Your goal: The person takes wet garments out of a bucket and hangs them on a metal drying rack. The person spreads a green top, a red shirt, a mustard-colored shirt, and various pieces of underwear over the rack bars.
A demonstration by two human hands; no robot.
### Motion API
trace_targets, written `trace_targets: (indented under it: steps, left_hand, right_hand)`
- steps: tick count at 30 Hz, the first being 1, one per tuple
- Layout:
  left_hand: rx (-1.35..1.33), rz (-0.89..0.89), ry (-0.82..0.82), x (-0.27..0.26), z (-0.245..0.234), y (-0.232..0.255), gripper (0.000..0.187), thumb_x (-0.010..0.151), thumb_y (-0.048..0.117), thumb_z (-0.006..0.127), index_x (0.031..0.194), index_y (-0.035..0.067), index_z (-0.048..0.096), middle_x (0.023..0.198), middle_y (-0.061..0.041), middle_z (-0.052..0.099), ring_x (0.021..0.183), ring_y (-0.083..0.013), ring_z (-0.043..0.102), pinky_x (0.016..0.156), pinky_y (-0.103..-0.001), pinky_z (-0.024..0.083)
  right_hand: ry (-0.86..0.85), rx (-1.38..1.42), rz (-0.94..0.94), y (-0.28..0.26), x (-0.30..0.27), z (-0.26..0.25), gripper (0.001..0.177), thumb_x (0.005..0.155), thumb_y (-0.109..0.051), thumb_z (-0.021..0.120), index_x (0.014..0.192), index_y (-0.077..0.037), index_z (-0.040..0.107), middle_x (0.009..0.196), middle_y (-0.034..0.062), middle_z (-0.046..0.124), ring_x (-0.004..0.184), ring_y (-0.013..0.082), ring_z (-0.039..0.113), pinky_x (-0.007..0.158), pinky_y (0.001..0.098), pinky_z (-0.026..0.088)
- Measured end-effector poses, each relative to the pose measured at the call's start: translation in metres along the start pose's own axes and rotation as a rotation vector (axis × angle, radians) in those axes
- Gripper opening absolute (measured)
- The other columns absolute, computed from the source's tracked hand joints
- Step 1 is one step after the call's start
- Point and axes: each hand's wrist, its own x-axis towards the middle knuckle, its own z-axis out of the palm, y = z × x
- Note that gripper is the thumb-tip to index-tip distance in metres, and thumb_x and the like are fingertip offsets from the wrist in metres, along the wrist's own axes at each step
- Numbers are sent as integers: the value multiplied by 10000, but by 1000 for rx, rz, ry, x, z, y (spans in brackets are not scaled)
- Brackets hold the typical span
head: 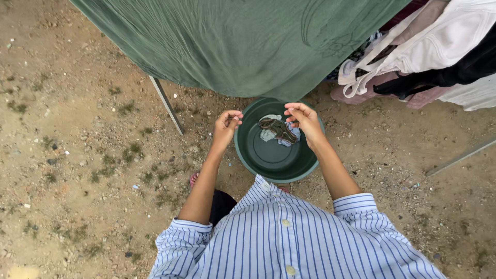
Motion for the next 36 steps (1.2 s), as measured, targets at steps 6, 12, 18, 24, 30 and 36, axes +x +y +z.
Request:
trace_targets:
  steps: [6, 12, 18, 24, 30, 36]
  left_hand:
    - [-148, -322, 167, -59, 93, -134, 220, 1011, 90, 570, 1209, 46, 655, 1142, -58, 734, 926, -112, 683, 797, -255, 527]
    - [-146, -514, 281, -80, 121, -277, 235, 996, 69, 552, 1214, 46, 638, 1140, -64, 729, 912, -117, 673, 800, -255, 529]
    - [-189, -597, 297, -41, 123, -440, 236, 986, 99, 562, 1209, 64, 630, 1166, -56, 711, 960, -128, 670, 853, -284, 516]
    - [-170, -687, 413, 10, 113, -512, 232, 990, 123, 569, 1209, 79, 635, 1149, -41, 719, 983, -126, 664, 885, -297, 511]
    - [-118, -426, 216, 43, 102, -501, 240, 1000, 94, 517, 1202, 44, 636, 1139, -67, 736, 976, -137, 667, 880, -294, 514]
    - [-108, -473, 214, 46, 103, -499, 272, 999, 150, 517, 1220, 40, 632, 1163, -81, 736, 1021, -144, 667, 911, -301, 513]
  right_hand:
    - [124, -38, 314, 165, 0, -130, 199, 1008, -217, 623, 1154, -132, 729, 994, -5, 736, 809, 72, 656, 709, 248, 526]
    - [129, -114, 589, 392, 53, -186, 216, 1003, -211, 597, 1165, -130, 715, 995, 4, 743, 807, 93, 678, 691, 265, 533]
    - [114, -221, 630, 593, 144, -199, 246, 949, -193, 635, 1170, -123, 719, 1081, 49, 707, 906, 122, 686, 773, 322, 575]
    - [377, -355, 412, 699, 265, -220, 471, 916, -227, 747, 1290, -71, 506, 1137, 53, 645, 992, 162, 648, 795, 337, 548]
    - [529, 235, 679, 740, 347, -218, 479, 925, -358, 848, 1149, -88, 521, 945, 38, 588, 998, 199, 620, 641, 336, 369]
    - [226, 203, 441, 668, 312, -158, 331, 948, -359, 757, 1140, -123, 625, 1036, -26, 652, 963, 104, 625, 748, 269, 453]
